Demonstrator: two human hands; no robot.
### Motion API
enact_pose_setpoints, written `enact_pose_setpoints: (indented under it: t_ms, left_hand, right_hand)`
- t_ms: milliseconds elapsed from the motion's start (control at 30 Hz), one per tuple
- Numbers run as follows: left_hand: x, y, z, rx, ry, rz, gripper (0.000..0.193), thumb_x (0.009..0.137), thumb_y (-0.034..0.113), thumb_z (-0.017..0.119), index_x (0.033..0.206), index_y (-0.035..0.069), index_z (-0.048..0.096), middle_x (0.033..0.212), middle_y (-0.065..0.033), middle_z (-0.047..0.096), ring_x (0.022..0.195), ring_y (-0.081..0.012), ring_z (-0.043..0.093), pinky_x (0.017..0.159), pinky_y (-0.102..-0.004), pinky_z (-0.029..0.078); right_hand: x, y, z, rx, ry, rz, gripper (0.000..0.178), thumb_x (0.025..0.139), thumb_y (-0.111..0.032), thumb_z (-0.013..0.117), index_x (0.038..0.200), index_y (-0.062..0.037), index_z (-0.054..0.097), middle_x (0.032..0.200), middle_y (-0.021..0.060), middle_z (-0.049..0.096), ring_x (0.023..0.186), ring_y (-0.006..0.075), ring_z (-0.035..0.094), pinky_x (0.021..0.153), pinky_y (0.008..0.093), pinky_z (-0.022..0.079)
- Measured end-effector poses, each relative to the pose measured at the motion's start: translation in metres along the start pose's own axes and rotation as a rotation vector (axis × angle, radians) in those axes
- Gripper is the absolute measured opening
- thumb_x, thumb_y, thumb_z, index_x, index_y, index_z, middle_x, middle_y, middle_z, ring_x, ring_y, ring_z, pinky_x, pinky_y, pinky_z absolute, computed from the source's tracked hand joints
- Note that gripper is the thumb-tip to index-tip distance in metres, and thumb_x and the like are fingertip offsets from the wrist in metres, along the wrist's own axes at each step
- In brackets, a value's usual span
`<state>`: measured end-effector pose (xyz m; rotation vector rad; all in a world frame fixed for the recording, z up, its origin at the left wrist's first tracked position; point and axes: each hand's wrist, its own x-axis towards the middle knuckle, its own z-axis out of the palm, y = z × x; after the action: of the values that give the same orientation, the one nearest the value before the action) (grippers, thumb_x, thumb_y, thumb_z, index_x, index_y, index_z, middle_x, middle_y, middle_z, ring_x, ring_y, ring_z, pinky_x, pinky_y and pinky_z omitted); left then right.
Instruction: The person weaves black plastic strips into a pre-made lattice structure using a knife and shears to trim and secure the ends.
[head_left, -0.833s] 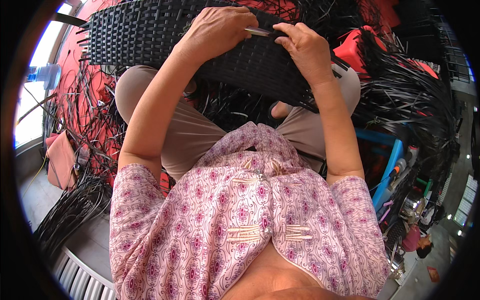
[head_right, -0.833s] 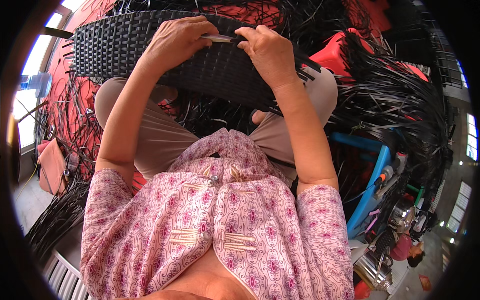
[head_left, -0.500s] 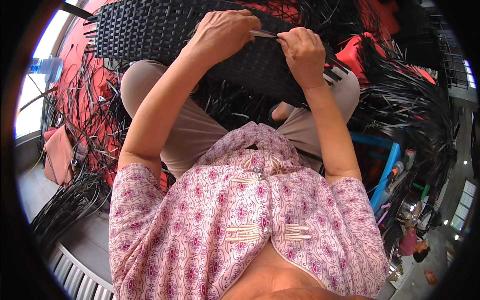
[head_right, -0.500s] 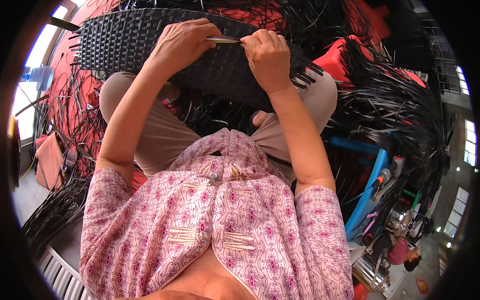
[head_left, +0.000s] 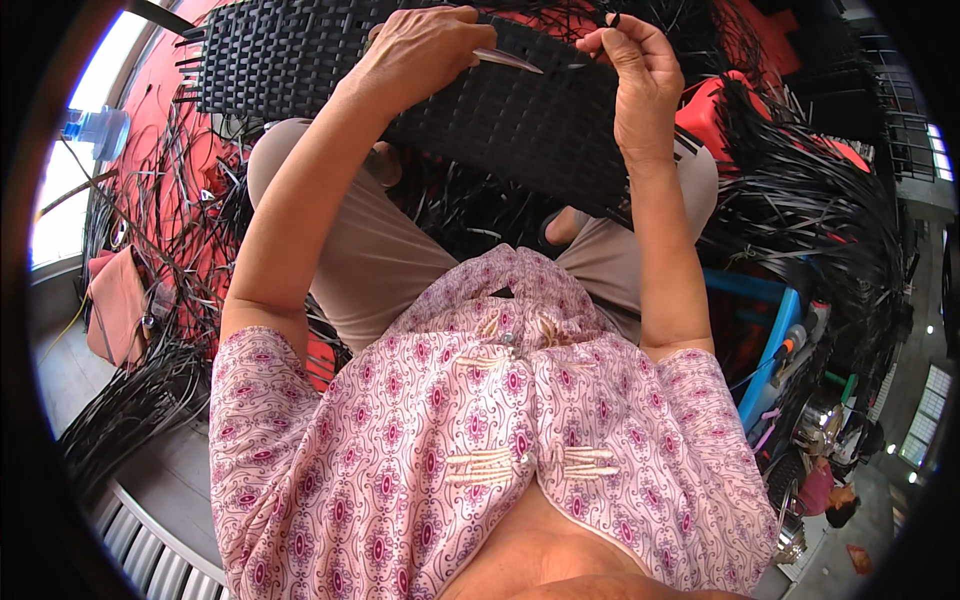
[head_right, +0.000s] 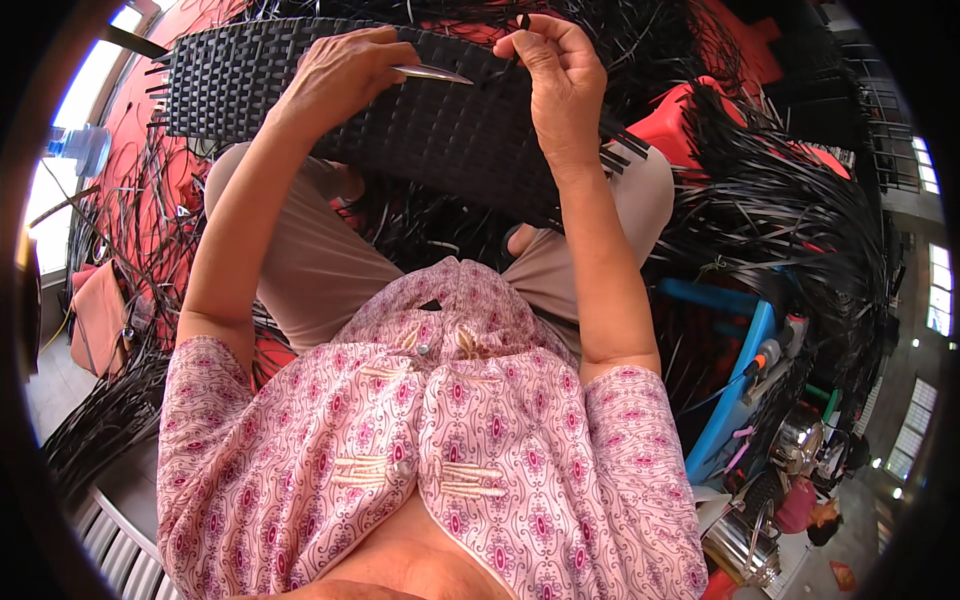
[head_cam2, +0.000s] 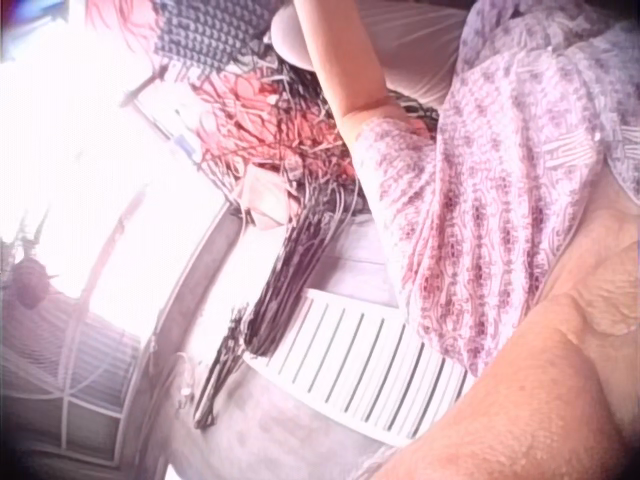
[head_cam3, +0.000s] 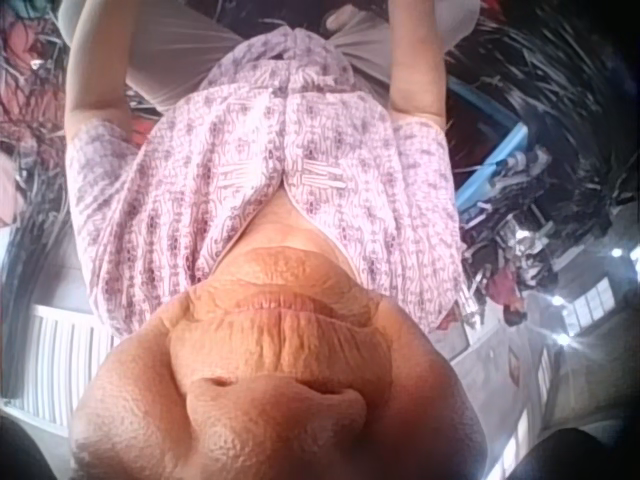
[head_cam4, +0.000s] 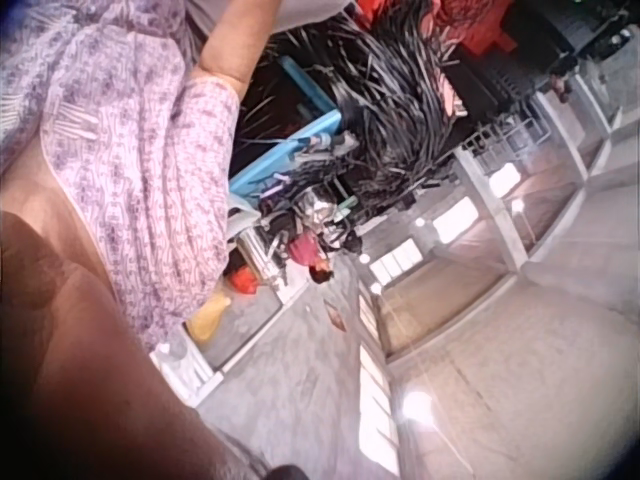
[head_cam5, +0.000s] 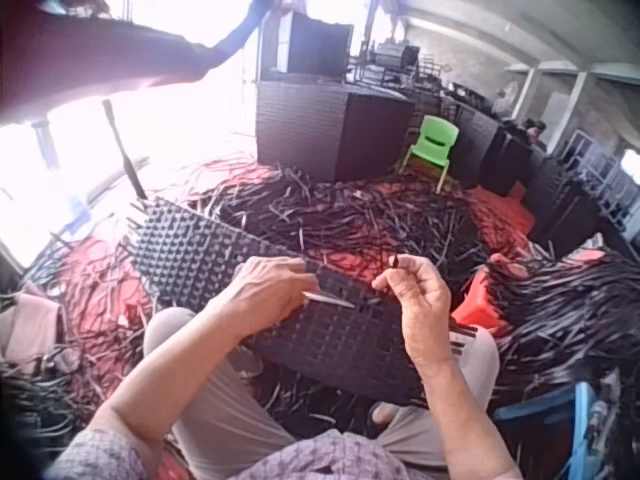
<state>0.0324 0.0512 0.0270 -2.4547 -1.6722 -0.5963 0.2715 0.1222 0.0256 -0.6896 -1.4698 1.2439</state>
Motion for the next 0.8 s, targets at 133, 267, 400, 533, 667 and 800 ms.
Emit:
enact_pose_setpoints:
  t_ms: [133, 267, 400, 533, 667, 800]
  left_hand:
    - [0.003, 0.000, 0.001, -0.010, 0.020, 0.019, 0.015, 0.089, 0.016, 0.067, 0.104, 0.014, 0.068, 0.091, -0.0041, 0.061, 0.091, -0.0281, 0.065, 0.075, -0.0425, 0.051]
    - [0.004, 0.012, -0.008, 0.088, 0.012, -0.007, 0.015, 0.089, 0.015, 0.068, 0.104, 0.014, 0.068, 0.090, -0.0040, 0.061, 0.090, -0.0278, 0.065, 0.075, -0.0417, 0.051]
    - [0.007, 0.014, -0.004, 0.085, 0.006, -0.011, 0.016, 0.088, 0.016, 0.069, 0.103, 0.013, 0.069, 0.091, -0.0039, 0.061, 0.089, -0.0280, 0.065, 0.075, -0.0421, 0.051]
    - [0.007, -0.001, 0.001, -0.089, -0.030, -0.006, 0.020, 0.086, 0.017, 0.072, 0.105, 0.012, 0.070, 0.092, -0.0034, 0.064, 0.088, -0.0277, 0.065, 0.075, -0.0412, 0.051]
    - [0.004, -0.025, 0.022, -0.350, 0.002, 0.015, 0.022, 0.083, 0.019, 0.075, 0.103, 0.010, 0.073, 0.093, -0.0035, 0.069, 0.087, -0.0254, 0.066, 0.077, -0.0362, 0.051]
    - [0.010, -0.033, 0.026, -0.452, -0.063, 0.013, 0.021, 0.083, 0.017, 0.075, 0.102, 0.009, 0.073, 0.091, -0.0043, 0.069, 0.085, -0.0246, 0.067, 0.077, -0.0356, 0.052]
  right_hand:
    - [-0.003, 0.010, 0.004, 0.116, -0.025, -0.027, 0.016, 0.098, -0.011, 0.065, 0.108, 0.0004, 0.064, 0.092, 0.0087, 0.072, 0.087, 0.0136, 0.068, 0.084, 0.0242, 0.052]
    - [-0.009, 0.016, 0.003, 0.141, -0.063, -0.010, 0.015, 0.097, -0.009, 0.066, 0.108, 0.0015, 0.066, 0.093, 0.0106, 0.073, 0.091, 0.0155, 0.070, 0.090, 0.0269, 0.054]
    - [-0.014, 0.016, -0.002, 0.106, -0.085, 0.021, 0.014, 0.097, -0.009, 0.065, 0.105, 0.0016, 0.066, 0.085, 0.0084, 0.071, 0.086, 0.0158, 0.070, 0.089, 0.0290, 0.054]
    - [-0.019, 0.015, -0.016, 0.123, -0.029, 0.025, 0.015, 0.098, -0.013, 0.066, 0.104, 0.0010, 0.066, 0.079, 0.0076, 0.068, 0.079, 0.0180, 0.068, 0.081, 0.0297, 0.054]
    - [-0.024, 0.007, -0.027, 0.083, 0.029, 0.102, 0.014, 0.096, -0.014, 0.068, 0.098, -0.0008, 0.069, 0.074, 0.0019, 0.065, 0.063, 0.0080, 0.056, 0.063, 0.0210, 0.045]
    - [-0.030, 0.008, -0.035, -0.036, 0.020, 0.230, 0.015, 0.094, -0.016, 0.071, 0.098, -0.0013, 0.072, 0.074, 0.0004, 0.063, 0.059, 0.0040, 0.050, 0.055, 0.0178, 0.040]
